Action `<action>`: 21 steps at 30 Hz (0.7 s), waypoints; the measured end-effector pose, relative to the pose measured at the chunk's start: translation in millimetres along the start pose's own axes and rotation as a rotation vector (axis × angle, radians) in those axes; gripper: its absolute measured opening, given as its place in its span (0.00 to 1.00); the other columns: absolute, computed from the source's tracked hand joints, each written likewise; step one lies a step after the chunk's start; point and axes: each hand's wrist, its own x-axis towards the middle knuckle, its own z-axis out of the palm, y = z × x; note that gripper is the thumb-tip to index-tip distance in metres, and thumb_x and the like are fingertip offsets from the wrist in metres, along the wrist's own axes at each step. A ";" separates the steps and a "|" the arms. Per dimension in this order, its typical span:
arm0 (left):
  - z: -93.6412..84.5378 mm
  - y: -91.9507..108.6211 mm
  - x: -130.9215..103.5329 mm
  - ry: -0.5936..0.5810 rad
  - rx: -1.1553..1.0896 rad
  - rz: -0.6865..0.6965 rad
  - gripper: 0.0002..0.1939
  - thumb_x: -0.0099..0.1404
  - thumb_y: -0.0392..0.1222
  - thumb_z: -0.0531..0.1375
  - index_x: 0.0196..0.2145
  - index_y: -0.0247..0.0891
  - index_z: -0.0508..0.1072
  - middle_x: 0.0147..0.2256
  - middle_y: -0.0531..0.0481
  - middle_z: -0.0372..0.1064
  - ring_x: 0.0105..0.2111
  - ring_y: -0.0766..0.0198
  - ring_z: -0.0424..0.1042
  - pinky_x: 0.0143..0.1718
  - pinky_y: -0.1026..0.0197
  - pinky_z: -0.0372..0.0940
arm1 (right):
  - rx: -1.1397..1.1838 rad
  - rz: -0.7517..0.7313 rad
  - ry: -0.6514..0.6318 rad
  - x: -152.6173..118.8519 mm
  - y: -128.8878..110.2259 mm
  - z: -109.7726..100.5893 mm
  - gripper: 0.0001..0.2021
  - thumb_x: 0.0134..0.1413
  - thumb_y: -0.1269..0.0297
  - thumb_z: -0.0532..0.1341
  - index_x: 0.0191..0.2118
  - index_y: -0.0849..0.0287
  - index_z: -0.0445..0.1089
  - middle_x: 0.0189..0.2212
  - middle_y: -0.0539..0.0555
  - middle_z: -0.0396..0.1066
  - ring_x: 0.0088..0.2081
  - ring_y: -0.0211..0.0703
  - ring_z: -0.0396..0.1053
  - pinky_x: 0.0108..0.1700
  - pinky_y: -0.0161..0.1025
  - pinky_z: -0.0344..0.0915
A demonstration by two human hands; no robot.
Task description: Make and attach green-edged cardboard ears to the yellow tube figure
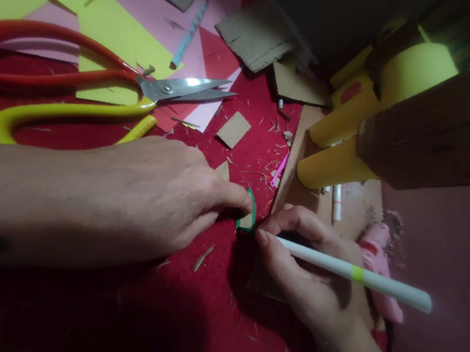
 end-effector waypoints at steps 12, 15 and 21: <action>8.3 -2.2 -6.2 0.072 -0.085 0.012 0.25 0.81 0.33 0.53 0.48 0.52 0.90 0.22 0.62 0.73 0.21 0.65 0.66 0.26 0.63 0.53 | -0.028 0.051 -0.014 -0.9 -3.3 -0.4 0.08 0.58 0.65 0.71 0.28 0.52 0.76 0.19 0.45 0.74 0.18 0.35 0.66 0.20 0.31 0.59; 13.3 -1.8 -7.9 0.099 -0.082 0.005 0.22 0.82 0.35 0.53 0.48 0.48 0.89 0.22 0.62 0.72 0.21 0.66 0.66 0.27 0.63 0.53 | -0.020 -0.002 -0.045 -0.3 -1.6 -1.2 0.08 0.59 0.67 0.71 0.29 0.52 0.76 0.20 0.44 0.75 0.18 0.34 0.67 0.20 0.30 0.59; 9.0 -2.5 -6.2 0.038 -0.089 0.010 0.22 0.82 0.35 0.53 0.48 0.47 0.88 0.22 0.62 0.70 0.21 0.67 0.66 0.25 0.65 0.53 | -0.007 -0.017 -0.026 -1.1 -1.1 -1.7 0.09 0.59 0.69 0.72 0.29 0.53 0.76 0.20 0.44 0.75 0.19 0.34 0.69 0.20 0.29 0.57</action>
